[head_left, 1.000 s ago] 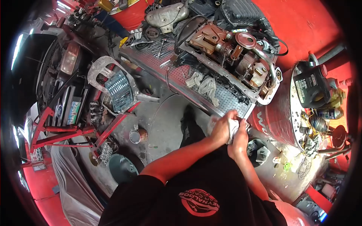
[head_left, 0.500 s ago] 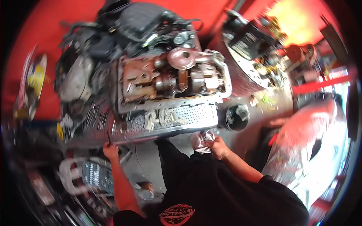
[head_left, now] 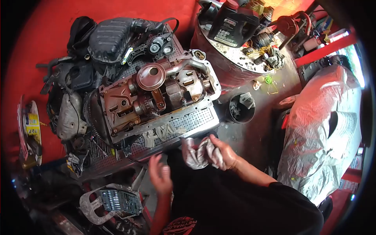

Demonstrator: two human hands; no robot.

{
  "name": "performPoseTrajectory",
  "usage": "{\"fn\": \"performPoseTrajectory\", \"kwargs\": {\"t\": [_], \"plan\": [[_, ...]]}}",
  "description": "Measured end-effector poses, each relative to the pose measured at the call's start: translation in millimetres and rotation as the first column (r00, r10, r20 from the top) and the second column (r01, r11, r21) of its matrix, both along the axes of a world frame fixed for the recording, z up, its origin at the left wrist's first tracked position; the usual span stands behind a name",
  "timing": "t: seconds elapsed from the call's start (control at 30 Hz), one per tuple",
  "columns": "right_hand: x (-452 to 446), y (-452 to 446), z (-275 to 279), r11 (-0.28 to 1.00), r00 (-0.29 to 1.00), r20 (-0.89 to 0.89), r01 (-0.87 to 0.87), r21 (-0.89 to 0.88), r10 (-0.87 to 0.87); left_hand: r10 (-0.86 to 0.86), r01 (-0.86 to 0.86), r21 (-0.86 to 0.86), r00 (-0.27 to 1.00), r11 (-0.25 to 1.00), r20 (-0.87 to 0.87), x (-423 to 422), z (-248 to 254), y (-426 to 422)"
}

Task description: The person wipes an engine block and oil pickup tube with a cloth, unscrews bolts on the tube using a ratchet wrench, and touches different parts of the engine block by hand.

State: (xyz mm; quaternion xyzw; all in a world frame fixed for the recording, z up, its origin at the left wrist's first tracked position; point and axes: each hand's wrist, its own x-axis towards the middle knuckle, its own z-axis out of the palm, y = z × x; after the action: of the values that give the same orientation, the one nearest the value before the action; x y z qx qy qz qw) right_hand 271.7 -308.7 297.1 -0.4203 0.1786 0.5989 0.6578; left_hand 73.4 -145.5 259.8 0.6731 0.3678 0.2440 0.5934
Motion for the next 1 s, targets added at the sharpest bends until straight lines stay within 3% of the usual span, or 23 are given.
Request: {"fn": "performPoseTrajectory", "kwargs": {"t": [0.07, 0.13, 0.2, 0.23, 0.27, 0.33, 0.37, 0.4, 0.43, 0.47, 0.5, 0.53, 0.57, 0.6, 0.63, 0.67, 0.73, 0.77, 0.83, 0.87, 0.9, 0.93, 1.0], "plan": [[1, 23, 26, 0.975, 0.966, 0.149, -0.217, 0.039, 0.209, -0.069, 0.114, -0.167, 0.965, 0.979, 0.255, 69, 30, -46], [9, 20, -13, 0.957, 0.904, 0.329, -0.291, 0.004, 0.274, 0.057, 0.110, -0.372, 0.910, 0.922, 0.410, 118, 10, -69], [26, 12, -4, 0.884, 0.465, 0.846, -0.467, -0.016, 0.261, 0.106, 0.112, -0.523, 0.924, 0.845, 0.368, 147, 1, -58], [38, 1, 7, 0.810, 0.419, 0.845, -0.586, -0.028, 0.333, 0.262, 0.292, -0.753, 0.812, 0.590, 0.521, 154, -22, -62], [51, -13, 12, 0.795, 0.433, 0.838, -0.606, -0.002, 0.332, 0.476, 0.451, -0.857, 0.713, 0.249, 0.514, 161, -45, -66], [91, -40, 20, 0.734, 0.137, 0.947, -0.667, -0.129, 0.291, 0.294, 0.286, -0.719, 0.770, 0.633, 0.565, 182, -45, -86], [112, -53, 31, 0.681, 0.098, 0.952, -0.720, -0.132, 0.289, 0.187, 0.261, -0.678, 0.838, 0.687, 0.512, 189, -43, -85], [119, -65, 28, 0.667, 0.110, 0.951, -0.736, -0.118, 0.290, 0.077, 0.248, -0.626, 0.893, 0.740, 0.444, 198, -37, -83], [127, -76, 21, 0.781, 0.391, 0.892, -0.620, 0.074, 0.226, -0.029, 0.246, -0.567, 0.931, 0.786, 0.364, 211, -23, -80], [138, -84, 15, 0.866, 0.627, 0.768, -0.448, 0.222, 0.128, -0.037, 0.252, -0.531, 0.923, 0.809, 0.383, 228, -8, -84], [149, -79, 11, 0.932, 0.677, 0.729, -0.324, 0.166, 0.106, -0.044, 0.256, -0.493, 0.915, 0.831, 0.401, 249, 15, -87], [156, -71, 12, 0.967, 0.842, 0.535, -0.186, 0.172, 0.067, 0.149, 0.355, -0.619, 0.776, 0.700, 0.613, 262, 14, -98], [162, -55, 8, 0.968, 0.911, 0.410, -0.072, 0.240, -0.033, -0.172, 0.203, -0.058, 0.926, 0.978, 0.337, 280, 14, -115], [167, -42, -1, 0.957, 0.955, 0.267, 0.050, 0.285, -0.129, -0.204, 0.238, 0.549, 0.971, 0.801, -0.125, 293, 20, -128], [177, -38, -16, 0.957, 0.967, 0.206, 0.087, 0.277, -0.148, -0.242, 0.225, 0.270, 0.970, 0.936, 0.031, 293, 29, -133], [182, -39, -25, 0.972, 0.916, 0.373, 0.063, 0.225, -0.146, -0.231, 0.215, 0.279, 0.973, 0.936, 0.025, 294, 38, -136], [226, -51, -65, 0.969, 0.970, 0.209, 0.072, 0.235, -0.122, -0.416, 0.410, 0.339, 0.908, 0.847, -0.058, 295, 59, -149], [248, -51, -72, 0.966, 0.980, 0.156, 0.085, 0.243, -0.126, -0.421, 0.473, 0.350, 0.881, 0.809, -0.218, 300, 97, -160], [286, -16, -43, 0.949, 0.957, 0.236, 0.093, 0.301, -0.168, -0.383, 0.440, 0.310, 0.895, 0.843, -0.229, 292, 105, -170], [301, 11, -29, 0.946, 0.906, 0.375, 0.074, 0.314, -0.195, -0.354, 0.409, 0.298, 0.908, 0.862, -0.224, 281, 101, -168], [314, 43, -24, 0.963, 0.776, 0.596, 0.052, 0.266, -0.207, -0.188, 0.272, 0.270, 0.935, 0.924, -0.299, 272, 101, -167], [329, 79, -36, 0.994, 0.398, 0.913, 0.103, 0.046, -0.084, -0.060, 0.127, 0.212, 0.953, 0.969, -0.296, 261, 92, -162], [322, 111, -27, 0.969, -0.264, 0.933, 0.077, -0.233, 0.245, 0.076, 0.018, 0.245, 0.927, 0.969, -0.367, 233, 76, -163]]}}
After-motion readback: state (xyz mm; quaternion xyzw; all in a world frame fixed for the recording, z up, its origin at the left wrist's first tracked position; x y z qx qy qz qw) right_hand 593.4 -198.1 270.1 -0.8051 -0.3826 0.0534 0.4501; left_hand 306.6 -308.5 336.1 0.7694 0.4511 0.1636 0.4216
